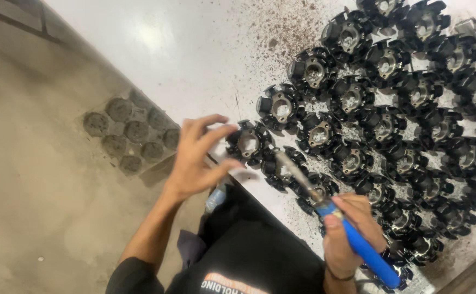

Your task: The person solders wire leads onto black plastic fan-like rotor components arranged in rows on a workbench. They hold each component steady with one hand while applying a soldering iron with the other, then set the finished part aside and move to the next one.

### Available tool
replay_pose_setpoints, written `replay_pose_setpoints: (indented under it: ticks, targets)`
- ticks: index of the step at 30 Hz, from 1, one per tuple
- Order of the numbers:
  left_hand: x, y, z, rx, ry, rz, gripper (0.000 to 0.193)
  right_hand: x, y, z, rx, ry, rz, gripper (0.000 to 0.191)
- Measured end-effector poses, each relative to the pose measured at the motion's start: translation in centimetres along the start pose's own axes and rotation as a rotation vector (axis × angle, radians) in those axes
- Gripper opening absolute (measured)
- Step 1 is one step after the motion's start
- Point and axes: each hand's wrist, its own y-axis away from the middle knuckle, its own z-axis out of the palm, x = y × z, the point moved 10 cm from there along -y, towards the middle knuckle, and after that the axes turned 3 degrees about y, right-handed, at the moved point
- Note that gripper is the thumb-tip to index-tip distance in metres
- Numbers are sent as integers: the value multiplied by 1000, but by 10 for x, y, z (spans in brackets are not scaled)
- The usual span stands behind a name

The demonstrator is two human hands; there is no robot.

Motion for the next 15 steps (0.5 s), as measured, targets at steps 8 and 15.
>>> replay_pose_setpoints:
  ticks: [8, 15]
  targets:
    - [-24, 12, 0, -2, 114, 34, 43, -22, -3, 50, -290, 289, -9, 27]
    - [-17, 5, 3, -78, 31, 171, 37, -23, -4, 48, -254, 273, -10, 27]
